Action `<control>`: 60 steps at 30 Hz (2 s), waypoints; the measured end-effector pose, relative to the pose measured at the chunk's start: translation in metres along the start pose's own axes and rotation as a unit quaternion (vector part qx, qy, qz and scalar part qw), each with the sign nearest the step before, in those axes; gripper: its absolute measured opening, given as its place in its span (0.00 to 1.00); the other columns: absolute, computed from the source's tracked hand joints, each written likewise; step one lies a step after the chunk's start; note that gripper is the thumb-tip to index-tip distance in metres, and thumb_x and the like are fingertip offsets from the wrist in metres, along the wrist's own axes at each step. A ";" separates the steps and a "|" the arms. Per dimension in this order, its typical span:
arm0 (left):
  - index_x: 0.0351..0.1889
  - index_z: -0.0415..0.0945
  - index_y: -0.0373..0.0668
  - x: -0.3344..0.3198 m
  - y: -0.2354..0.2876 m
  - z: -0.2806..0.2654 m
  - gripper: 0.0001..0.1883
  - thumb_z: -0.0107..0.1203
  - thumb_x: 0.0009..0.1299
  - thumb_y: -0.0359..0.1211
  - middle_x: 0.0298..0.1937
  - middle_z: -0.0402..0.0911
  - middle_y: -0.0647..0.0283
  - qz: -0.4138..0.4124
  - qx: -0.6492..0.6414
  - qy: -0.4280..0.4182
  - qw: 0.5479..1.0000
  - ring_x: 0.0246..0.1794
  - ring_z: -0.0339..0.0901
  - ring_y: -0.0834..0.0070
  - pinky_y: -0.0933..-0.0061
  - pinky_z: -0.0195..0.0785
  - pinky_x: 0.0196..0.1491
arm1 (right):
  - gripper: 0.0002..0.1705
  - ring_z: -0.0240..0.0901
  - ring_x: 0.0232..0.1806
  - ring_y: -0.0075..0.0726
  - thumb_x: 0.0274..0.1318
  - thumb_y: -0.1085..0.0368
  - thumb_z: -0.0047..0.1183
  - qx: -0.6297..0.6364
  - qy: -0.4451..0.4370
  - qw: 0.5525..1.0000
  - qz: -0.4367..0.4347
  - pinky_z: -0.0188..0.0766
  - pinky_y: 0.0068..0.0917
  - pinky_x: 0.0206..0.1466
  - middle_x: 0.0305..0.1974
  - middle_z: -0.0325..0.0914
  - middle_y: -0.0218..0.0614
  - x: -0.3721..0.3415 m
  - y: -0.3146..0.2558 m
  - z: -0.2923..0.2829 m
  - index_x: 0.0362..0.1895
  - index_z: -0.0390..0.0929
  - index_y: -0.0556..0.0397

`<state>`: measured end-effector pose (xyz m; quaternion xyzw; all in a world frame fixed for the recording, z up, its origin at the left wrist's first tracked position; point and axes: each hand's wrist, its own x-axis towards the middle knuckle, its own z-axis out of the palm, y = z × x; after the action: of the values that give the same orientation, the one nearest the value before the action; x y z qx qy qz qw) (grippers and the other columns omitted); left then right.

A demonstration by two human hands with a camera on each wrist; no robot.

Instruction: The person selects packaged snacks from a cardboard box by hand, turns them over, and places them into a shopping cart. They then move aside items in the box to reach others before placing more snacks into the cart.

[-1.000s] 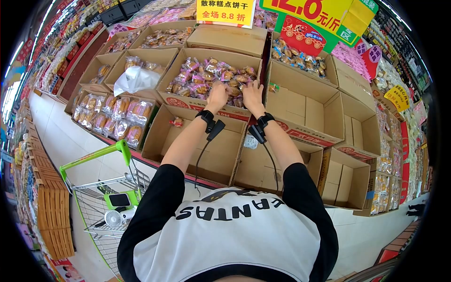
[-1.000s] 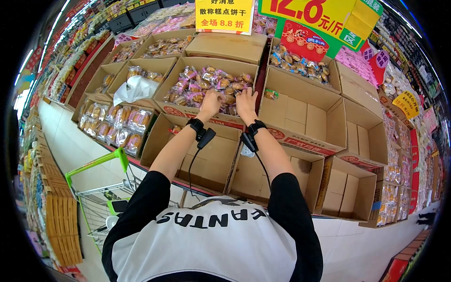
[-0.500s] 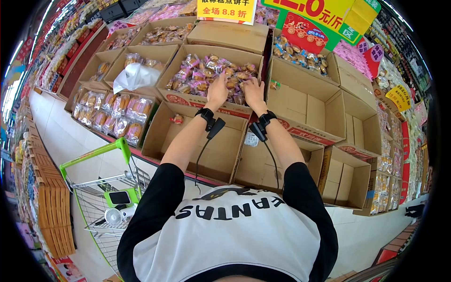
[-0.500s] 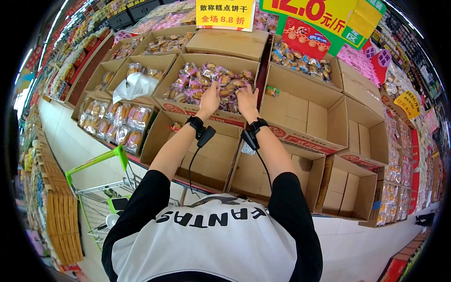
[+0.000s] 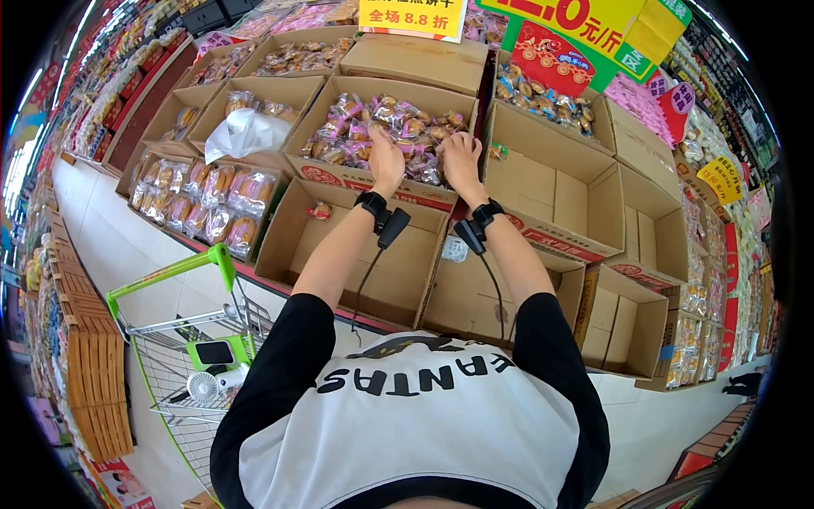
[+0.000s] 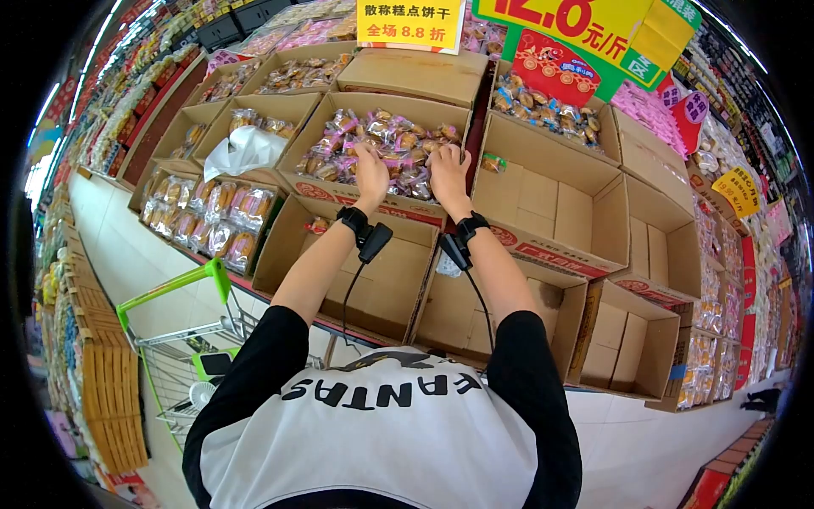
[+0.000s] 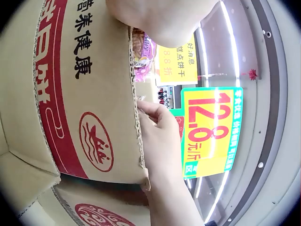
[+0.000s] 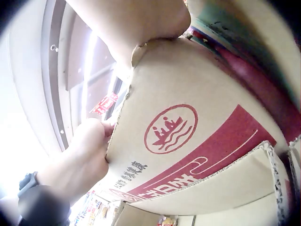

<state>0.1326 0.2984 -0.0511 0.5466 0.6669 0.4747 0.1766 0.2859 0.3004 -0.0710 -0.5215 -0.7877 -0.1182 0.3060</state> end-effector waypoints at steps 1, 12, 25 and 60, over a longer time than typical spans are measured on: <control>0.35 0.54 0.39 -0.001 0.001 -0.002 0.09 0.36 0.57 0.23 0.26 0.70 0.48 -0.010 0.005 0.000 1.000 0.30 0.69 0.49 0.54 0.58 0.33 | 0.06 0.55 0.49 0.42 0.38 0.74 0.45 0.027 0.024 0.999 -0.001 0.47 0.52 0.52 0.34 0.63 0.37 0.001 0.001 0.002 0.26 0.68 0.51; 0.36 0.55 0.38 -0.001 0.000 -0.002 0.06 0.34 0.61 0.25 0.25 0.70 0.46 -0.011 -0.011 0.013 1.000 0.29 0.68 0.50 0.56 0.57 0.33 | 0.03 0.62 0.36 0.45 0.47 0.72 0.45 0.197 0.055 0.972 0.119 0.61 0.36 0.35 0.31 0.62 0.38 0.004 0.000 -0.005 0.29 0.66 0.52; 0.35 0.57 0.38 0.016 -0.034 0.003 0.04 0.36 0.66 0.28 0.31 0.67 0.53 -0.050 -0.248 0.037 0.967 0.34 0.66 0.63 0.67 0.58 0.39 | 0.13 0.62 0.33 0.25 0.49 0.72 0.44 0.454 0.180 0.831 0.267 0.61 0.22 0.39 0.31 0.68 0.31 0.008 -0.021 -0.032 0.42 0.68 0.56; 0.36 0.58 0.46 -0.185 -0.011 -0.250 0.03 0.34 0.68 0.32 0.40 0.67 0.63 -0.170 -0.621 -0.041 0.764 0.43 0.70 0.71 0.63 0.73 0.34 | 0.06 0.61 0.46 0.36 0.38 0.72 0.53 0.574 -0.029 0.811 -0.110 0.58 0.31 0.48 0.40 0.68 0.31 -0.050 -0.193 -0.148 0.26 0.77 0.49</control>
<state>0.0004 0.0232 0.0093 0.2142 0.3008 0.7239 0.5827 0.1801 0.1057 0.0404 -0.1642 -0.7727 0.3381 0.5115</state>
